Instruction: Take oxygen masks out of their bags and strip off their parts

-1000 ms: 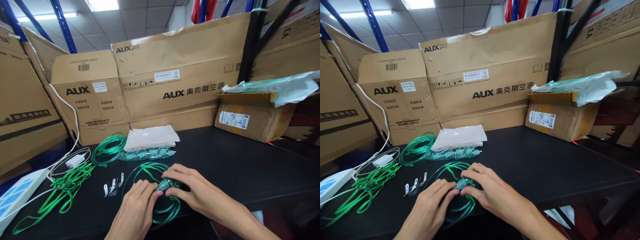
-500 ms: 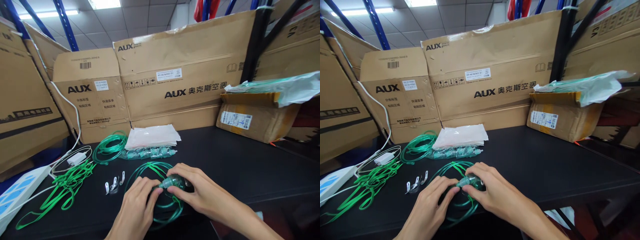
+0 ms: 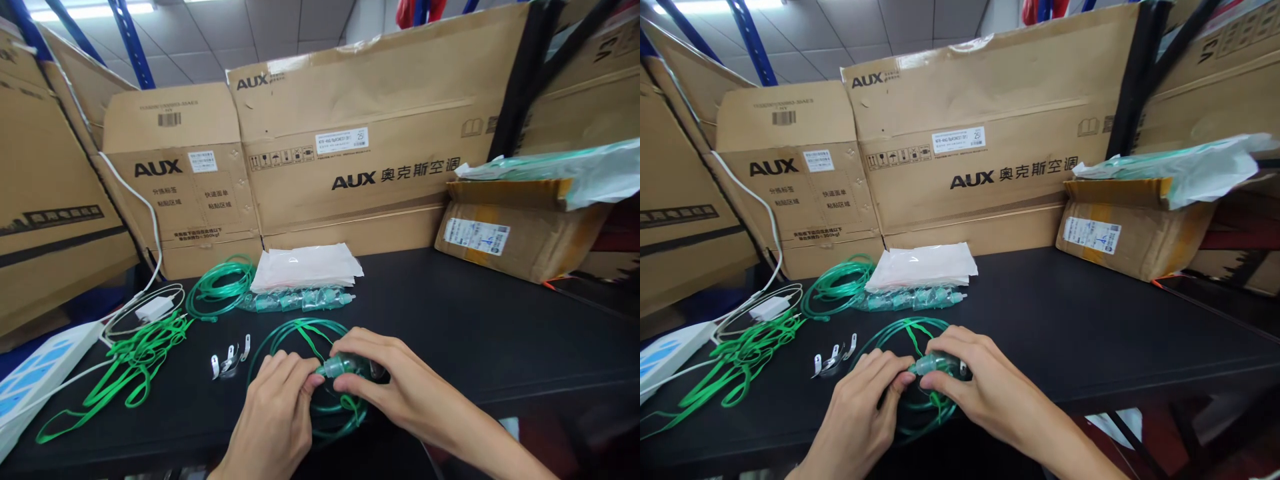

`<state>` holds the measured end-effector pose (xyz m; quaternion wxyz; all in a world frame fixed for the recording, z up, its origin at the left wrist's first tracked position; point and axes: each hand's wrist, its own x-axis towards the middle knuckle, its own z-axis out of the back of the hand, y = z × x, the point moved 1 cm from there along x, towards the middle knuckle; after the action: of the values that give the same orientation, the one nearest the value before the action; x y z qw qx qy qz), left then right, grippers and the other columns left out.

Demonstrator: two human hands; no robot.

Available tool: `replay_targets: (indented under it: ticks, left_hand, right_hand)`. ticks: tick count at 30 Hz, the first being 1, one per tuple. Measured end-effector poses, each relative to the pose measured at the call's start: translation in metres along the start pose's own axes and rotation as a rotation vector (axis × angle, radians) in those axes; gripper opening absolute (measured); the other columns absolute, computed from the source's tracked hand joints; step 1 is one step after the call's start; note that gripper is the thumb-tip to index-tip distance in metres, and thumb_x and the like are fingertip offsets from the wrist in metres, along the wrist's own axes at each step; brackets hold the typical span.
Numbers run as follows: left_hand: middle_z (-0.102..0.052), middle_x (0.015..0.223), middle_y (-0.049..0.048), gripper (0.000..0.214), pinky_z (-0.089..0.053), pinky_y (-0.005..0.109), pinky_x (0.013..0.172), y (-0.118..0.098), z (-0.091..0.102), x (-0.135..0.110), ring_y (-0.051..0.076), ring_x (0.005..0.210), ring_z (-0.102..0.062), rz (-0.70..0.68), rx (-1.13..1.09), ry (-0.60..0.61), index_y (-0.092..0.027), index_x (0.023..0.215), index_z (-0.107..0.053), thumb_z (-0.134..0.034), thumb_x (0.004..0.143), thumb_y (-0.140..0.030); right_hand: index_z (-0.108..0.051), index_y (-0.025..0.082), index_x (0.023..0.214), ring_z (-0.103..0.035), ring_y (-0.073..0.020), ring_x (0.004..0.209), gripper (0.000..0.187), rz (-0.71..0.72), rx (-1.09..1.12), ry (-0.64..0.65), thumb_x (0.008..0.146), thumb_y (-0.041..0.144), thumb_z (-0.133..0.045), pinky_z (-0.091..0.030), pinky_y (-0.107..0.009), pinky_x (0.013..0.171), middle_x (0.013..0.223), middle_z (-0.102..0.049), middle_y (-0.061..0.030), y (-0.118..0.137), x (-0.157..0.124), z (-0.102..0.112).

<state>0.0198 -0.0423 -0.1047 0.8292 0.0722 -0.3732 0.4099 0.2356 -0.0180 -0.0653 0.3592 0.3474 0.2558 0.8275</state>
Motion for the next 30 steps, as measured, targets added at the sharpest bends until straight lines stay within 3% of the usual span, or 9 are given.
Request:
replay_targets:
  ticks: [7, 13, 17, 20, 22, 25, 30]
  left_hand:
    - [-0.071, 0.092, 0.0012, 0.021, -0.051, 0.043, 0.087, 0.001, 0.002, -0.001, 0.023, 0.082, -0.066, 0.023, -0.070, 0.034, -0.025, 0.110, -0.061, -0.049, 0.101, -0.010]
    - [-0.070, 0.086, 0.0010, 0.021, -0.052, 0.045, 0.084, -0.003, 0.006, 0.001, 0.022, 0.077, -0.064, 0.110, -0.131, 0.087, -0.023, 0.095, -0.061, -0.044, 0.102, -0.012]
    - [-0.074, 0.094, 0.0016, 0.019, -0.055, 0.045, 0.087, 0.000, 0.005, 0.001, 0.023, 0.084, -0.068, 0.118, -0.107, 0.110, -0.024, 0.103, -0.065, -0.048, 0.104, -0.018]
    - [-0.076, 0.100, 0.0029, 0.020, -0.058, 0.042, 0.087, 0.003, 0.008, 0.005, 0.024, 0.089, -0.071, 0.095, -0.070, 0.099, -0.026, 0.116, -0.068, -0.051, 0.105, -0.025]
    - [-0.076, 0.107, 0.0039, 0.022, -0.061, 0.040, 0.087, 0.006, 0.015, 0.009, 0.023, 0.094, -0.072, 0.054, -0.051, 0.151, -0.026, 0.119, -0.070, -0.052, 0.106, -0.028]
    - [-0.074, 0.128, 0.0047, 0.028, -0.059, 0.045, 0.100, 0.014, 0.037, 0.011, 0.027, 0.116, -0.069, 0.014, 0.033, 0.247, -0.028, 0.128, -0.069, -0.057, 0.104, -0.037]
    - [-0.061, 0.150, 0.0036, 0.058, -0.052, 0.049, 0.109, 0.033, 0.071, -0.004, 0.030, 0.135, -0.060, -0.023, 0.121, 0.453, -0.035, 0.150, -0.052, -0.066, 0.097, -0.051]
  right_hand:
    - [-0.074, 0.026, 0.104, -0.067, -0.0177, 0.098, 0.013, 0.073, 0.090, 0.028, 0.093, 0.030, -0.076, -0.050, -0.027, 0.092, 0.104, -0.073, 0.0008, 0.004, 0.003, -0.006]
    - [-0.073, 0.024, 0.094, -0.067, -0.0157, 0.098, 0.006, 0.112, 0.101, 0.042, 0.091, 0.021, -0.077, -0.050, -0.024, 0.092, 0.103, -0.073, 0.0026, 0.004, 0.005, -0.010]
    - [-0.072, 0.026, 0.108, -0.065, -0.0171, 0.108, 0.015, 0.125, 0.003, 0.074, 0.093, 0.027, -0.076, -0.050, -0.026, 0.098, 0.111, -0.073, 0.0012, 0.004, 0.006, -0.004]
    - [-0.070, 0.030, 0.124, -0.058, -0.0205, 0.125, 0.024, 0.165, -0.172, 0.079, 0.100, 0.027, -0.067, -0.047, -0.034, 0.109, 0.129, -0.067, -0.0023, -0.001, 0.005, 0.002]
    - [-0.066, 0.032, 0.133, -0.051, -0.0231, 0.135, 0.031, 0.208, -0.302, 0.053, 0.103, 0.026, -0.062, -0.044, -0.041, 0.115, 0.139, -0.061, -0.0045, -0.007, 0.005, 0.004]
    - [-0.060, 0.032, 0.142, -0.046, -0.0253, 0.142, 0.039, 0.268, -0.409, -0.008, 0.104, 0.026, -0.058, -0.042, -0.046, 0.117, 0.147, -0.056, -0.0080, -0.014, 0.004, 0.005]
    - [-0.069, 0.026, 0.133, -0.060, -0.0264, 0.127, 0.035, 0.335, -0.290, -0.185, 0.101, 0.017, -0.058, -0.053, -0.039, 0.106, 0.137, -0.063, -0.0126, 0.006, -0.016, 0.011]
